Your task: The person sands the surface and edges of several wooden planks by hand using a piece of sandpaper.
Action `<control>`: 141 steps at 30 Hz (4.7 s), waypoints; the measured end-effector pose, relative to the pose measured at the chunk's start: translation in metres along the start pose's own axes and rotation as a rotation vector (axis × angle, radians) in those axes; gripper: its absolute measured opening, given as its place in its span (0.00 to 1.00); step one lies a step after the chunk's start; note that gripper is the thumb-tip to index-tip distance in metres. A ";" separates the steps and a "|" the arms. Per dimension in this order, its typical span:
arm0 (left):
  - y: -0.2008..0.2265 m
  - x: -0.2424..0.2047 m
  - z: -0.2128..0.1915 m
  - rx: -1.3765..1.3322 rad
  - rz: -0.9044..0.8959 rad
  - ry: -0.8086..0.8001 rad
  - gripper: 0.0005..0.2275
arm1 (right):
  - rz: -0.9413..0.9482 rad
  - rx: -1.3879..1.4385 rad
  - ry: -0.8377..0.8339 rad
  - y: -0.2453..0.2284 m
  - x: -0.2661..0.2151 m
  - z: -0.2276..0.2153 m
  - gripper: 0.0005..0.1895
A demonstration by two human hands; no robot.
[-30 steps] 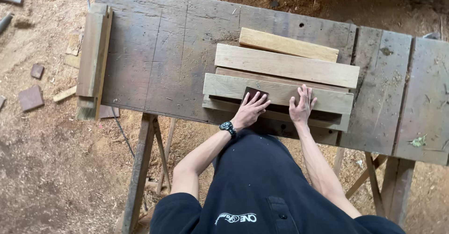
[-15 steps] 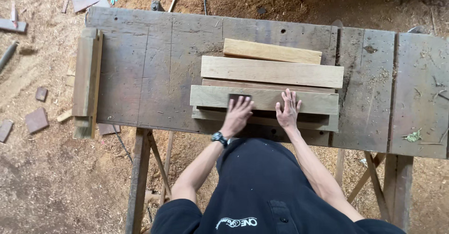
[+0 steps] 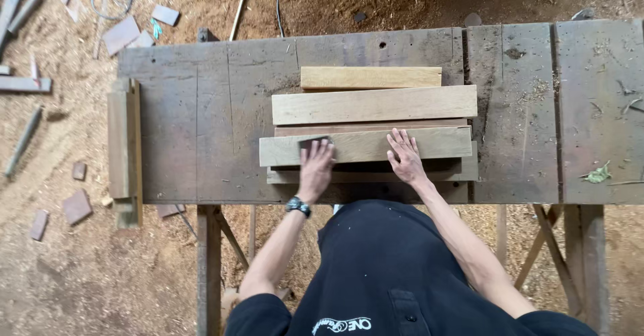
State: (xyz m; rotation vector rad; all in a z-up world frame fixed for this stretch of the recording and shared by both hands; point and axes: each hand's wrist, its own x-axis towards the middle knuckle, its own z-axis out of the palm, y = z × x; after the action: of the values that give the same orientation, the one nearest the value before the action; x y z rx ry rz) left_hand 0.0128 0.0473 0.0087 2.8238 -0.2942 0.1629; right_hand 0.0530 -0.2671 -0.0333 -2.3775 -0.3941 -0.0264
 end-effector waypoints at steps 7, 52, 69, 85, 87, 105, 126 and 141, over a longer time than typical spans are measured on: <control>0.105 0.015 0.037 -0.234 0.190 -0.147 0.22 | -0.028 0.028 0.030 0.002 -0.002 0.009 0.25; -0.050 -0.019 -0.033 -0.154 0.025 -0.031 0.18 | 0.111 0.163 0.130 -0.019 0.001 -0.007 0.21; -0.053 -0.079 -0.051 -0.086 0.167 0.042 0.21 | 0.167 0.163 0.271 -0.020 0.008 0.010 0.17; 0.040 -0.017 0.028 -0.168 -0.043 0.183 0.20 | 0.204 0.187 0.203 -0.023 0.001 0.007 0.18; 0.057 -0.009 0.037 -0.236 0.047 0.114 0.20 | 0.202 0.202 0.189 -0.023 0.001 0.009 0.18; 0.082 0.020 0.074 -0.043 -0.108 0.237 0.21 | 0.000 0.115 0.060 -0.003 -0.005 -0.005 0.21; 0.167 0.021 0.097 -0.109 -0.070 0.058 0.32 | -0.074 0.262 0.026 0.001 -0.004 -0.027 0.25; 0.083 0.019 0.066 -0.026 -0.154 0.228 0.26 | 0.023 0.400 0.064 -0.013 0.001 -0.033 0.27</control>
State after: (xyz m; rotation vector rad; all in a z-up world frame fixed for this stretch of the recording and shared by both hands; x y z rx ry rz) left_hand 0.0180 -0.0540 -0.0282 2.7534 -0.0275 0.4392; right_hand 0.0528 -0.2796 0.0000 -1.9810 -0.3084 -0.0117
